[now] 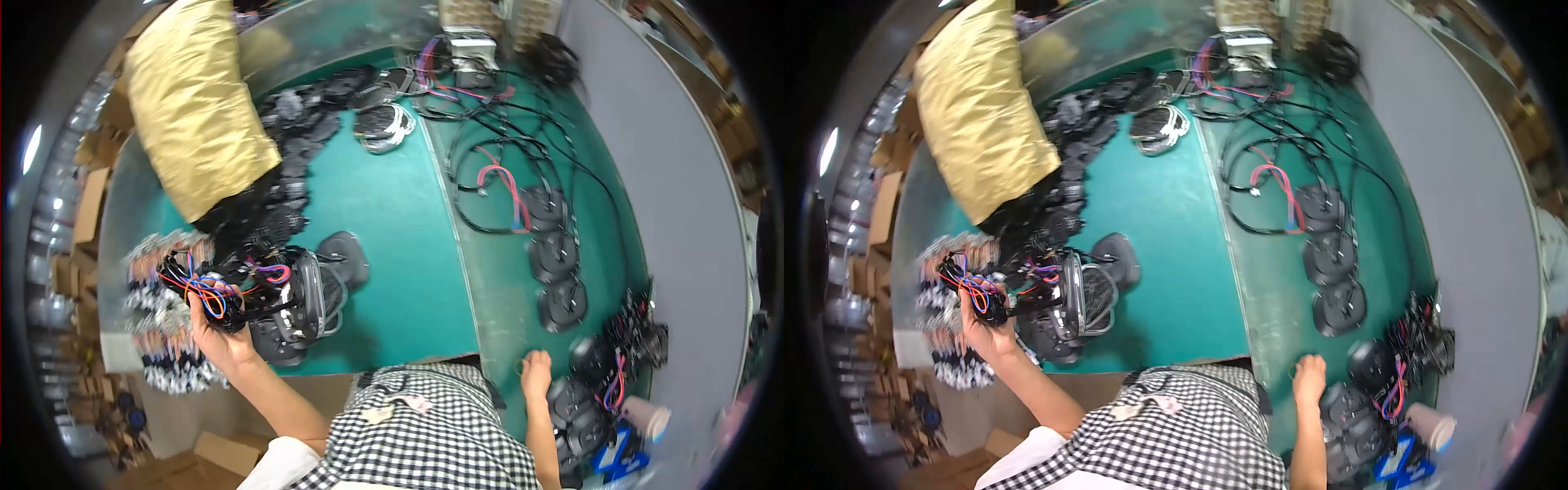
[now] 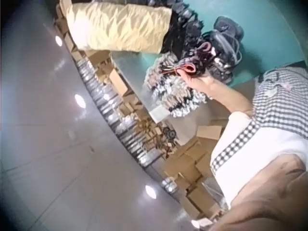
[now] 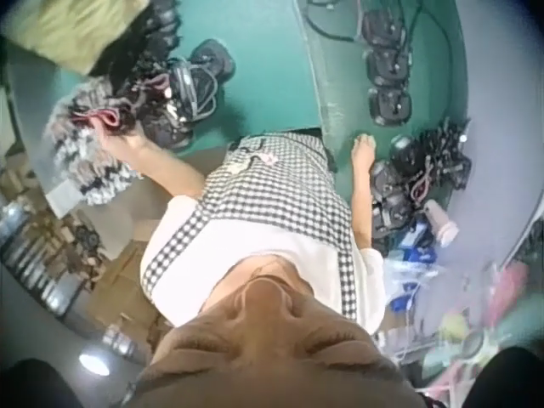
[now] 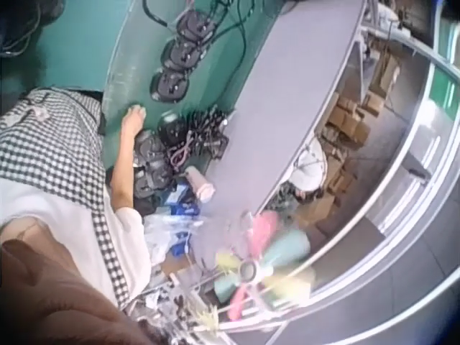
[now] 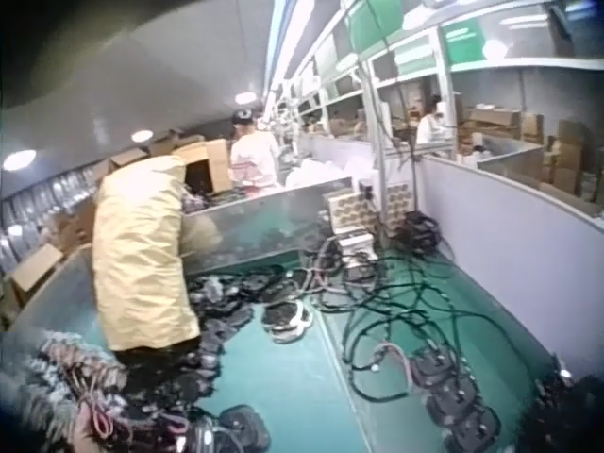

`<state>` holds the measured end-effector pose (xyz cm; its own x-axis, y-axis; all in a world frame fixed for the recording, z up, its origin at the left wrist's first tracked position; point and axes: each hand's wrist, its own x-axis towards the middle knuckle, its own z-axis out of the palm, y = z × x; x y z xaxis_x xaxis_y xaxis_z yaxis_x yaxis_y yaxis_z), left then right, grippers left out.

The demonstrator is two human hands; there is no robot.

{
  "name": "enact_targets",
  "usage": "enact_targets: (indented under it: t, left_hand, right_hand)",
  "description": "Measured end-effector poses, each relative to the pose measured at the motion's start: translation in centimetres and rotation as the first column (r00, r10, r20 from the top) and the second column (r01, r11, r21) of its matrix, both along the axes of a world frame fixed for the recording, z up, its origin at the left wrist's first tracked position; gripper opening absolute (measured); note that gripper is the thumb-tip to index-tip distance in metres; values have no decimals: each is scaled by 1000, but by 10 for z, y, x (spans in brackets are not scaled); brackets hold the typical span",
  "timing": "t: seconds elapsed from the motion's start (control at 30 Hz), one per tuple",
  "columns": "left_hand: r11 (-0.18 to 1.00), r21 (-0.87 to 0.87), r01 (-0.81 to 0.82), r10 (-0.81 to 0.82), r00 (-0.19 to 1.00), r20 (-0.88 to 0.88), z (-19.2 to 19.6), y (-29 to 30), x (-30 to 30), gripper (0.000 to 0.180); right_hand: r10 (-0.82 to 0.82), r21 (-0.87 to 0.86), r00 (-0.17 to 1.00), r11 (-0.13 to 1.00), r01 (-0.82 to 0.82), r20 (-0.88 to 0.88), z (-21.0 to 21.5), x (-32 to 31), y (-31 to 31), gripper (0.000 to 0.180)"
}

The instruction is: The person assembles electronic wiring harnesses by hand, grouping cables and inserting them into plastic components.

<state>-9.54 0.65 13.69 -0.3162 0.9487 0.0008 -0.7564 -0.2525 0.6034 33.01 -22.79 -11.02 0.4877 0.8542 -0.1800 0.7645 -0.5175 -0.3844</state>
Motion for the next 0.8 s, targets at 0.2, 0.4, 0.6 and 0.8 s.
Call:
enact_targets:
  t: [0.2,0.4,0.6,0.8]
  left_hand:
    - [892,-106,-439,389,866,-316,24,-10,-40,15]
    - [812,-350,-468,-49,543,-838,-68,15,-106,27]
    - [749,-204,-631,-298,-46,-953,-195,43,-126,61]
    - [847,-12,-532,-98,-134,-986,-185,82,-114,41]
  right_hand:
    - [10,90,998,996,-5,-57,13,7,10,12]
    - [-193,126,724,924,362,-663,34,18,41,17]
    - [-39,-3,57,848,530,-998,98,-7,117,19]
    - [67,10,-91,852,524,-994,105,-29,175,18]
